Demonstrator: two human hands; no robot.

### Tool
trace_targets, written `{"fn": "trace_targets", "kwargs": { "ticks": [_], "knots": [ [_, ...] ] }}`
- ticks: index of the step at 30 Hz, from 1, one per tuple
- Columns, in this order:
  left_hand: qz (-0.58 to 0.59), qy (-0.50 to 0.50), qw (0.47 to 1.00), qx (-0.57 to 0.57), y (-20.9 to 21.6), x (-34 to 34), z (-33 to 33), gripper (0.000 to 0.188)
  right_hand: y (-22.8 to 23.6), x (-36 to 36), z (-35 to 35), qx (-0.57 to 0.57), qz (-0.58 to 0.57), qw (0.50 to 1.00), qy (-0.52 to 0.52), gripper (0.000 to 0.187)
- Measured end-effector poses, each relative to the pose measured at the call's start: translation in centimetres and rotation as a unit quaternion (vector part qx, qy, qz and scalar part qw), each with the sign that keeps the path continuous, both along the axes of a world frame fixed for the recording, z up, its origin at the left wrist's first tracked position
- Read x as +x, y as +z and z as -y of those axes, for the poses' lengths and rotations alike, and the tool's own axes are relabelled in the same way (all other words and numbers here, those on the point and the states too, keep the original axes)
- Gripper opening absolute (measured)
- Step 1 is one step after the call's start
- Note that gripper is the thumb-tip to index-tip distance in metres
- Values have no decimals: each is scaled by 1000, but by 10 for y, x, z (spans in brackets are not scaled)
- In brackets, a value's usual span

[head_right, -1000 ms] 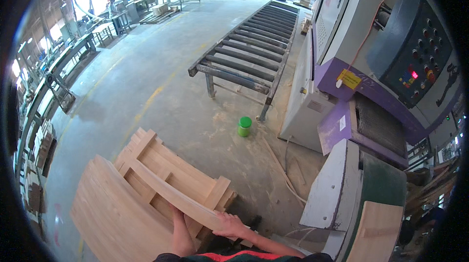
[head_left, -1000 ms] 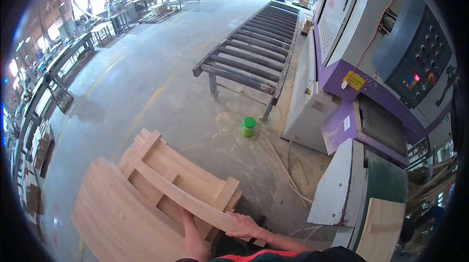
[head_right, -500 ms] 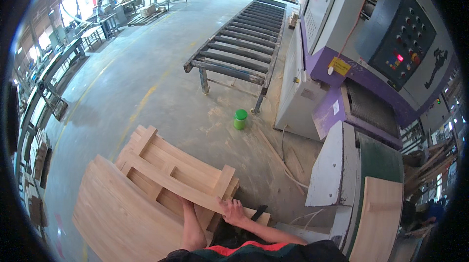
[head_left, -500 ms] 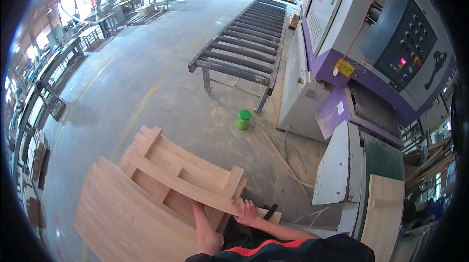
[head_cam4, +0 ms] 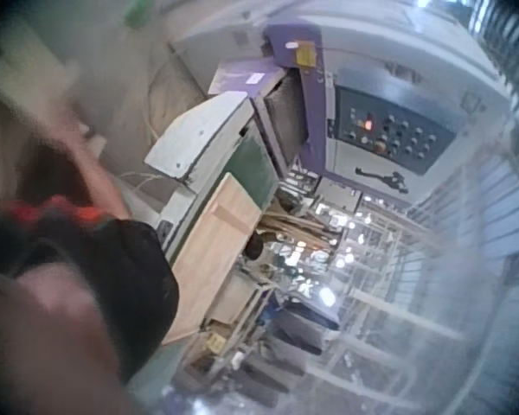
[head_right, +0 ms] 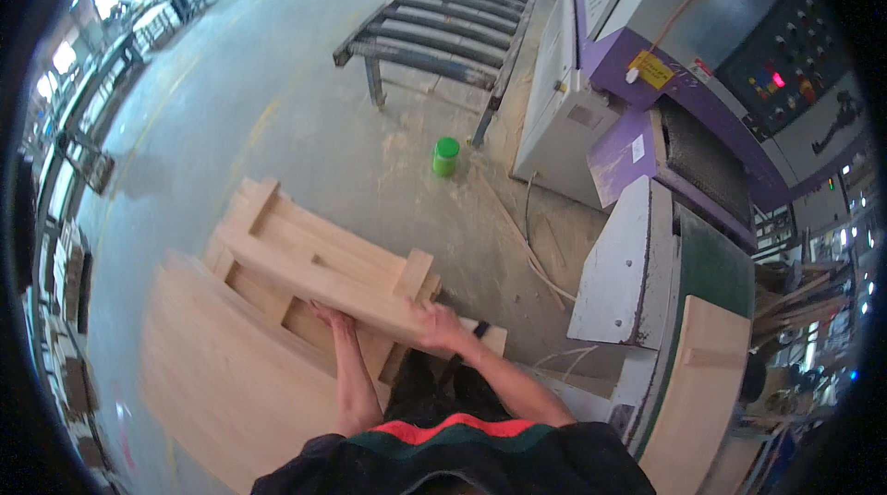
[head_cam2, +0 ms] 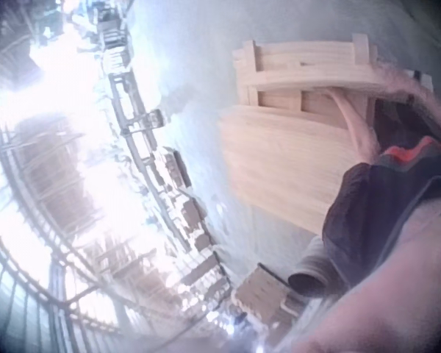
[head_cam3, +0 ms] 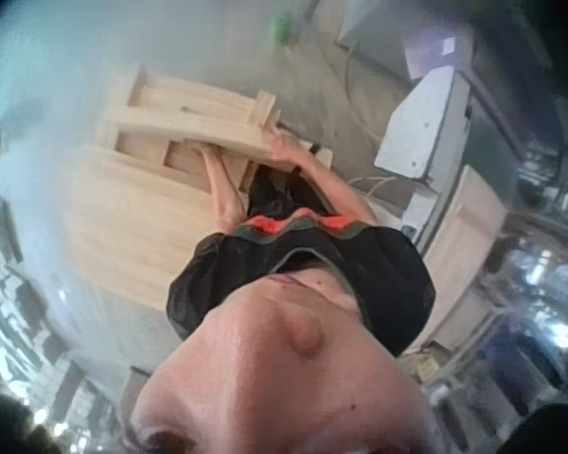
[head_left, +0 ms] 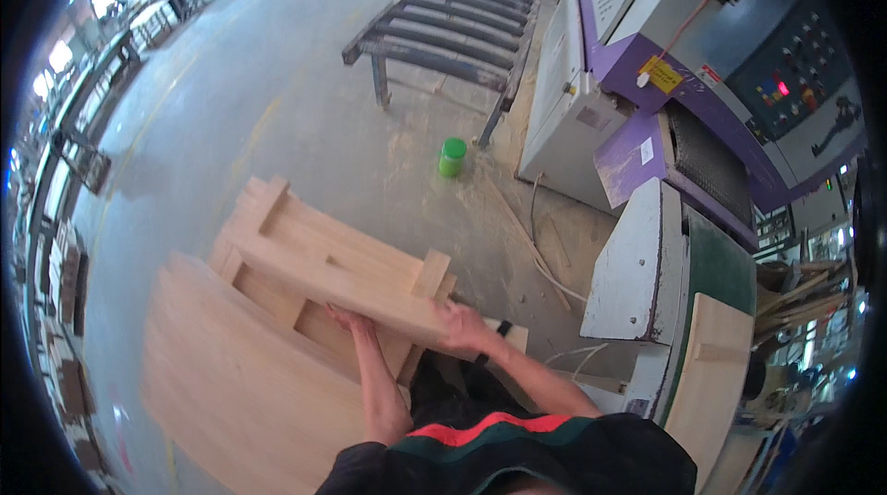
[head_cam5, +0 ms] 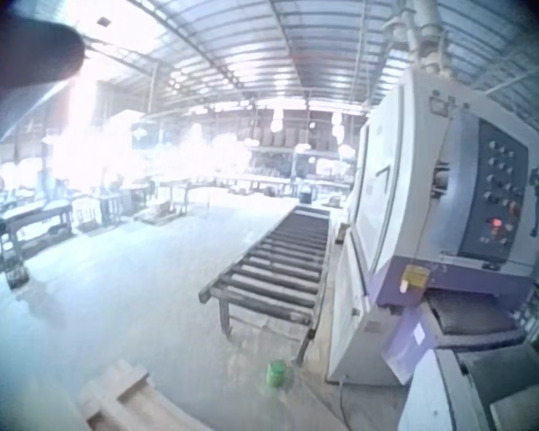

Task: The person repeatedly picks up wooden panels and planks from a stack and feeds them one at a time onto a conveyor belt leading into a sanding machine. The person handles the pieces by hand, placing them flat on the belt and occasionally adjusting their position as they enter the machine.

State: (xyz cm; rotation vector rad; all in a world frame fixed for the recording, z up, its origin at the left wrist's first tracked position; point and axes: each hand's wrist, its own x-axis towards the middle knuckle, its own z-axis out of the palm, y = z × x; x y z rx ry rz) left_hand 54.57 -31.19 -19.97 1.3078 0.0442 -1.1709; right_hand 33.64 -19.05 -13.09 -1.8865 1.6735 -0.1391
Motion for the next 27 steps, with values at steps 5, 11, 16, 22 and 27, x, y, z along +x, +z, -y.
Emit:
{"fn": "trace_targets", "kwargs": {
  "ticks": [5,11,16,22,27],
  "knots": [
    [83,64,976,193,-62,30,-24,55,-49,-41,44,180,227,956,43,110],
    [310,-22,872,380,-40,2,-18,71,-70,-46,49,262,299,917,-25,110],
    [379,-67,847,367,-37,-1,-15,78,-84,-54,60,263,323,909,9,104],
    [433,-100,828,341,-35,-5,-11,83,-85,-70,66,285,277,917,4,94],
    [395,-89,866,292,-50,-4,-9,87,-70,-54,67,240,134,961,32,93]
  ]
}}
